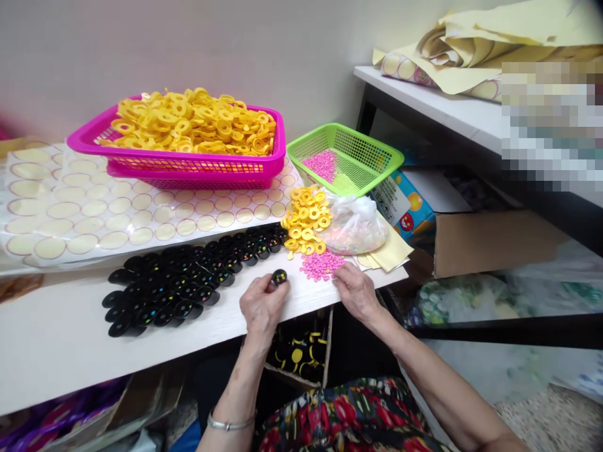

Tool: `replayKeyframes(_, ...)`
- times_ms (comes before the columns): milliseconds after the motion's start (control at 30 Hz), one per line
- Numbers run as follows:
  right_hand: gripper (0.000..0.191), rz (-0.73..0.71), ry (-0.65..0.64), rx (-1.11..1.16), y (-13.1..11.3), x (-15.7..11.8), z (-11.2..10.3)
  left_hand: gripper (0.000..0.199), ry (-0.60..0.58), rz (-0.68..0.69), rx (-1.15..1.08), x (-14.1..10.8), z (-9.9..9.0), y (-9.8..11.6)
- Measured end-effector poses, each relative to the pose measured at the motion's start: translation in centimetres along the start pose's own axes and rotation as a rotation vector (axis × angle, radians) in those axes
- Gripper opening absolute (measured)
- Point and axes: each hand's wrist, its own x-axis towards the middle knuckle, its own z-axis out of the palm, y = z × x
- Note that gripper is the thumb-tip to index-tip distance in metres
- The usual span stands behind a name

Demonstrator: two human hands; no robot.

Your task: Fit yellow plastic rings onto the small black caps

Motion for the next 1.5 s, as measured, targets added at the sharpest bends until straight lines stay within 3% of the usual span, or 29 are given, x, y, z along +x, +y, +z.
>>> replayKeyframes(200, 0.025, -0.121, 0.027, -0.213, 0.4, 0.2, 1.2, 0.021, -0.114, 0.161, -0.054, -2.2, 1.1, 0.0)
replayKeyframes(433, 0.017, -0.113, 0.011, -0.169, 0.6, 1.1, 1.0, 0.023, -0.103, 0.206, -0.051, -2.2, 1.5, 0.4)
replayKeyframes(633, 0.022, -0.140, -0.047, -0.258, 0.6, 1.0, 0.8, 0.020, -0.096, 0.250, -0.019, -2.3, 1.5, 0.3)
replayKeyframes(867, 0.015, 0.042, -0.296, -0.195, -0.4, 1.1, -0.8, 0.017, -0.080, 0.260, -0.044, -2.5, 1.7, 0.3)
replayKeyframes(967, 0.016, 0.133, -0.340, -0.168, -0.7, 1.7, -1.2, 0.017, -0.081, 0.257, -0.040, -2.5, 1.7, 0.3)
replayKeyframes(1100, 0.016, 0.148, -0.326, -0.101, -0.5, 1.8, -1.4, 0.018, -0.098, 0.244, -0.042, -2.4, 1.7, 0.2)
replayKeyframes(1300, 0.014, -0.026, -0.230, -0.133, -0.1, 0.5, -1.0, 0.036, -0.119, 0.218, -0.039, -2.4, 1.6, 0.2)
replayKeyframes(1367, 0.016, -0.062, -0.171, -0.126, -0.5, 0.4, -0.7, 0.033, -0.137, 0.217, -0.013, -2.4, 1.5, 0.5)
replayKeyframes(1500, 0.015, -0.204, -0.078, 0.093, -2.4, 1.4, -0.3, 0.028, -0.164, 0.220, 0.015, -2.4, 1.2, 1.0)
